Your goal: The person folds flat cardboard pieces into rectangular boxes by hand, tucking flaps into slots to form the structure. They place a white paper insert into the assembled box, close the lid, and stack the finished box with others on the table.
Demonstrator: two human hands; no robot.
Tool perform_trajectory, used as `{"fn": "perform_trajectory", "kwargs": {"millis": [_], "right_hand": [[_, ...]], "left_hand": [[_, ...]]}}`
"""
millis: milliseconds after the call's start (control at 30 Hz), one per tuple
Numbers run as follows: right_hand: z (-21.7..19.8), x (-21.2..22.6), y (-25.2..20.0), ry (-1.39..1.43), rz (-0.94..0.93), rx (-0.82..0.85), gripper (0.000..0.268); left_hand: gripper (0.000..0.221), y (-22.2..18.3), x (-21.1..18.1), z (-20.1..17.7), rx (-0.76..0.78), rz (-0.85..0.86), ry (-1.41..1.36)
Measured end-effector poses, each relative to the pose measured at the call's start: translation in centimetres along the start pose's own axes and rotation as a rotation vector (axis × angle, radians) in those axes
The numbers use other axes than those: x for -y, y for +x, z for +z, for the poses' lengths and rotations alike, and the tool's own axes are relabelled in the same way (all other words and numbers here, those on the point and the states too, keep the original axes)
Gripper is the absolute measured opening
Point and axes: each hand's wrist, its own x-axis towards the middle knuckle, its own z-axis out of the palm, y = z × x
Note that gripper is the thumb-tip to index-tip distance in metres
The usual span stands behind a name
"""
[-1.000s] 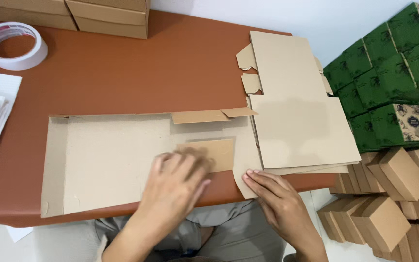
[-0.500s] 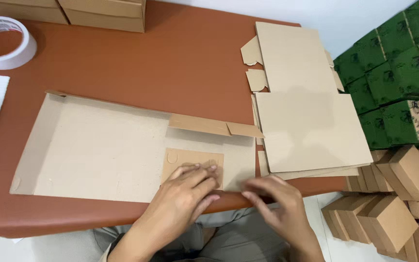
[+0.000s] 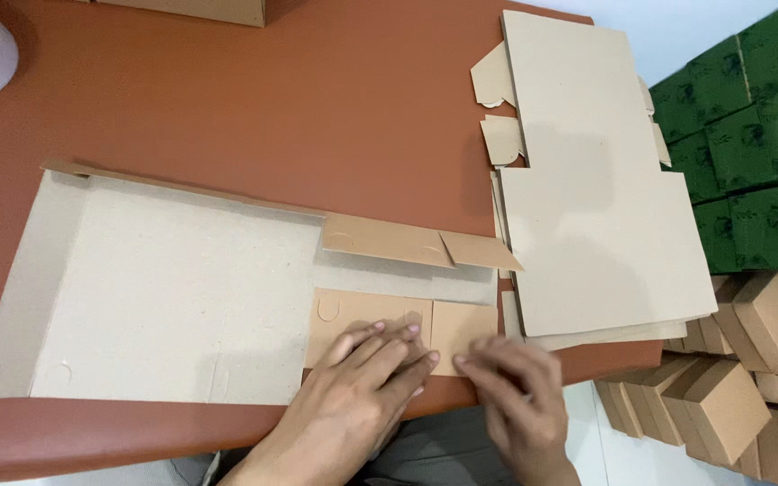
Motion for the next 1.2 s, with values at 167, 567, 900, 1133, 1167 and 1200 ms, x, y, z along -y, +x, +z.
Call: {"fn": "perform_trajectory", "kwargs": {"millis": [167,567,900,1133,1167,1200], "right_hand": [[0.4,-0.1,-0.6,-0.107,-0.232,0.102,0.030],[-2.1,-1.3,-0.8,-0.431,-0.254,-0.012,0.033],[-2.0,0.5,-1.6,-0.114,0.151,0.048,0.059],[-0.6,2.0,-0.7,0.444,0.598,-0.133,0.030],[-0.6,1.3,-0.6,0.455,0.584,-0.127,0.030],[-0.6,0.5,-0.5,0.479,0.564,-0.164,0.025]], "left_hand": [[0.024,0.0,0.3,0.4,-0.037,-0.013,-0.015],[0.020,0.4,0.3,0.5,-0.092,-0.037,-0.007],[0.044,0.7,-1.5,-2.3,-0.047,-0.094,-0.074],[0.046,0.3,-2.0,-2.2,-0.093,-0.016,-0.067],[0.046,0.0,-2.6,-3.0,-0.103,-0.023,-0.054],[0.045,-0.3,-3.1,-3.7,-0.133,0.034,0.005]]}}
